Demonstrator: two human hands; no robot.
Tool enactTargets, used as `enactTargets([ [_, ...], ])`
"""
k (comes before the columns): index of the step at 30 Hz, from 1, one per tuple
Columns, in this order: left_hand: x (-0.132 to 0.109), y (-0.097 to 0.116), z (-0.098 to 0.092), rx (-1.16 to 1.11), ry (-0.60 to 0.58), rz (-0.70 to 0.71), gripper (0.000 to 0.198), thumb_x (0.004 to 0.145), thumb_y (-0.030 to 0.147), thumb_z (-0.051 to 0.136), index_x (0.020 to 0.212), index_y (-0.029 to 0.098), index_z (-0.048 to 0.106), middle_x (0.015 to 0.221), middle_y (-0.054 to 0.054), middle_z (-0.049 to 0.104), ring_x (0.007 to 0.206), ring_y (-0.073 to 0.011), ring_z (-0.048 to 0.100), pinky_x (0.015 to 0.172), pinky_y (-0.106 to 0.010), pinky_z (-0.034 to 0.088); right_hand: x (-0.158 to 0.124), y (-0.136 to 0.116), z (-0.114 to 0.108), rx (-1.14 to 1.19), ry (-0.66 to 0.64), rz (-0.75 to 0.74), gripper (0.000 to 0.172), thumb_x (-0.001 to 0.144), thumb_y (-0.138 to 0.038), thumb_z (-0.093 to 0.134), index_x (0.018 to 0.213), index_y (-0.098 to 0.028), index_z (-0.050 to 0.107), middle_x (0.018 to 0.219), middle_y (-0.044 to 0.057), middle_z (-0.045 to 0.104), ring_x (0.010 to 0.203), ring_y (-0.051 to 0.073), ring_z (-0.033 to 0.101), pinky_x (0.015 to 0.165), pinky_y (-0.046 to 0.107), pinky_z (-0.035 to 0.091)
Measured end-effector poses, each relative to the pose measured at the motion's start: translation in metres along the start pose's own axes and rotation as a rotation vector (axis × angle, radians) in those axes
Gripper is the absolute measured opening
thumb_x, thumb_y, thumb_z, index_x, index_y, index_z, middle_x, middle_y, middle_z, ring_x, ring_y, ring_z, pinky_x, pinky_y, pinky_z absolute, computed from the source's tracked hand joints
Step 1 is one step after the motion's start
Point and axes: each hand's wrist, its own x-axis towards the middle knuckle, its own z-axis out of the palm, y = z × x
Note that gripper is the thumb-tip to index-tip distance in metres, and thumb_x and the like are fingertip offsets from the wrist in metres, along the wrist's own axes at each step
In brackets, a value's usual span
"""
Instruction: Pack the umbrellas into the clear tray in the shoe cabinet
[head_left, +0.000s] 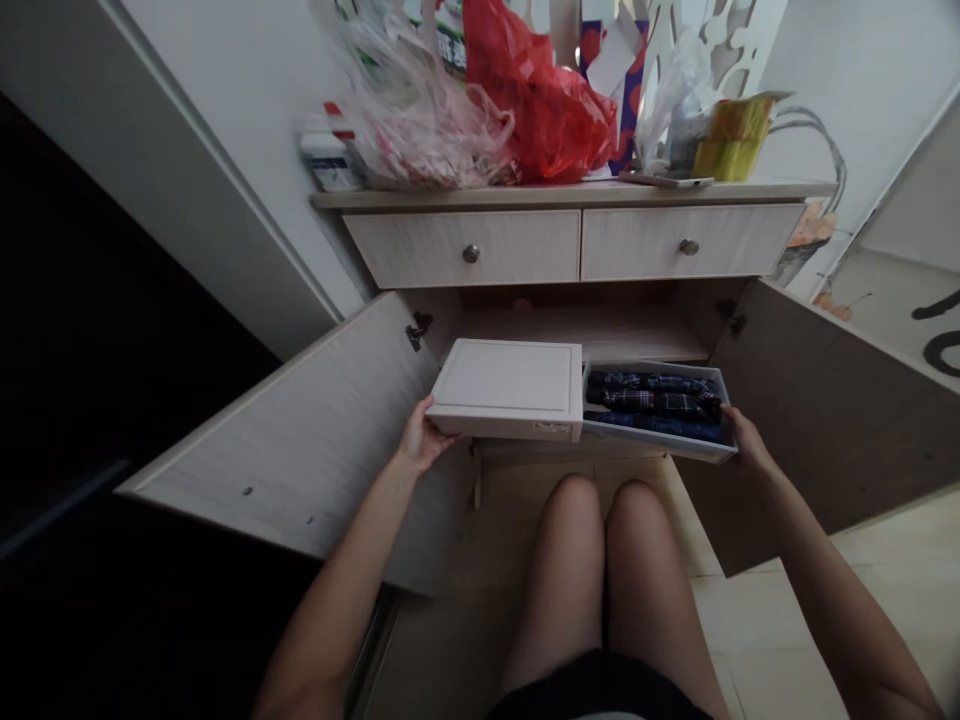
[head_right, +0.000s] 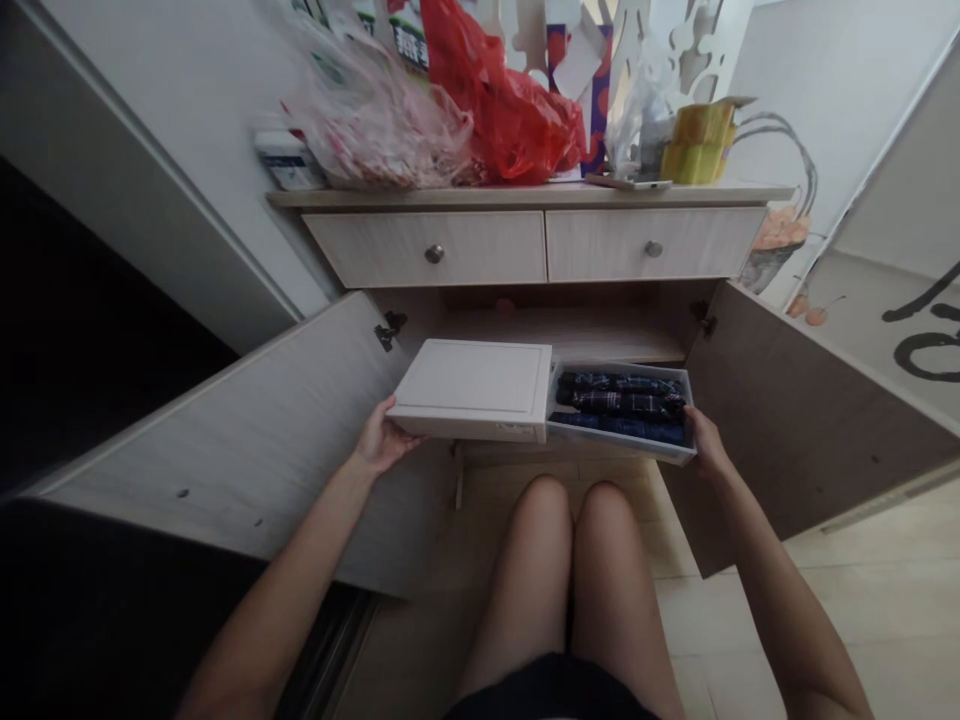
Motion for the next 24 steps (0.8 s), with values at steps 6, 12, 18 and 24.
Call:
enactTargets([
  [6,-0.008,-0.014,0.008,0.01,-0.005,-0.017,0.035,0.091,0.038,0.046,0.115,0.018,0.061,0.084,-0.007,0.066,0.066,-0.0187,0.063,0.057,-0.029,0.057,-0.013,-0.007,0.014,0.034,-0.031,0.092,0.025,0.079,-0.038,0.059,0.094,-0.019,0.069,0.078,0.005,0.074,0.065,0.022,0.069,0.051,0.029,0.053],
  [12,-0.012,-0.034,0.02,-0.008,-0.059,-0.053,0.035,0.091,0.04,0.046,0.115,0.019,0.061,0.084,-0.007,0.067,0.067,-0.0193,0.063,0.056,-0.03,0.057,-0.015,-0.004,0.03,0.009,-0.137,0.053,0.029,0.08,-0.041,0.056,0.098,-0.021,0.067,0.085,0.004,0.074,0.073,0.023,0.069,0.055,0.03,0.054],
  [18,-0.02,-0.049,0.037,-0.027,-0.11,-0.081,0.039,0.089,0.042,0.049,0.12,0.019,0.06,0.089,-0.007,0.068,0.073,-0.0203,0.065,0.061,-0.031,0.058,-0.01,0.004,0.055,0.038,-0.227,-0.047,0.039,0.075,-0.044,0.06,0.108,-0.023,0.066,0.1,0.001,0.074,0.091,0.023,0.069,0.072,0.03,0.056],
  [24,-0.032,-0.064,0.056,-0.1,-0.15,-0.102,0.037,0.089,0.038,0.051,0.12,0.019,0.06,0.089,-0.005,0.068,0.071,-0.018,0.064,0.062,-0.029,0.058,0.001,0.021,0.081,0.002,-0.228,-0.149,0.044,0.072,-0.053,0.065,0.104,-0.023,0.069,0.11,0.001,0.073,0.109,0.025,0.065,0.093,0.036,0.053],
])
